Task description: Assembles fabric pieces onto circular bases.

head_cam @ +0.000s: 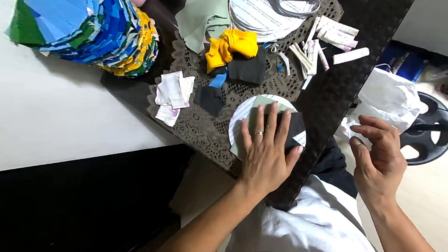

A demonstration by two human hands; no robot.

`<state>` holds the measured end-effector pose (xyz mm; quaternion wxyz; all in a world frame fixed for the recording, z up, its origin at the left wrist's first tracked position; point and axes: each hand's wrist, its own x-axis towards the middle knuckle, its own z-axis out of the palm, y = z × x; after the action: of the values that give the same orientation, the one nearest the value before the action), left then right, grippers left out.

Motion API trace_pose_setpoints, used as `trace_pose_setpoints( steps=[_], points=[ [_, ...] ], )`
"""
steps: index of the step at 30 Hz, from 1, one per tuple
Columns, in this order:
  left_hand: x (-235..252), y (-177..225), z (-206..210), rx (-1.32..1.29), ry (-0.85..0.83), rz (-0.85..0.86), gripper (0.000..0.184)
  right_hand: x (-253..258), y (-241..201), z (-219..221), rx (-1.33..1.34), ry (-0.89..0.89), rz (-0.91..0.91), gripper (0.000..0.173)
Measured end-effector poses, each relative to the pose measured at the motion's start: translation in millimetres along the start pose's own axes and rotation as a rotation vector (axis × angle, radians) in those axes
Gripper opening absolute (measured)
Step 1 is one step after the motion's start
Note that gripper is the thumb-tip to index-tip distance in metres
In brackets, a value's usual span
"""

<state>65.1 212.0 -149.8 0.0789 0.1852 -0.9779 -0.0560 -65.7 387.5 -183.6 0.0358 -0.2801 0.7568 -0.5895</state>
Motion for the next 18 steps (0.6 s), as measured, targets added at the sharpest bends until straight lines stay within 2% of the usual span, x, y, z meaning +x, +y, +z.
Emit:
trace_pose_setpoints(
  steps=[3,6,8,12,18],
  points=[
    [2.7,-6.4,-11.7,-0.119,-0.048,-0.031,0.076,-2.4,-1.5,1.1,0.014,-0.007,-0.001,0.019],
    [14.8,-27.4,-45.5,-0.305,-0.059,-0.145,0.079,-6.2,-0.9,-0.6,0.029,-0.012,-0.007,0.019],
    [21.3,-40.3,-59.1,-0.285,-0.032,-0.211,0.077,-7.8,-1.2,-0.7,0.018,-0.018,-0.035,0.020],
    [10.5,-58.2,-57.7,-0.205,-0.100,-0.244,0.067,-8.6,-11.9,7.0,-0.125,-0.121,-0.220,0.018],
    [-24.1,-67.5,-45.0,-0.345,-0.061,-0.265,0.041,-22.0,-27.2,27.2,-0.303,-0.301,-0.484,0.028]
  ],
)
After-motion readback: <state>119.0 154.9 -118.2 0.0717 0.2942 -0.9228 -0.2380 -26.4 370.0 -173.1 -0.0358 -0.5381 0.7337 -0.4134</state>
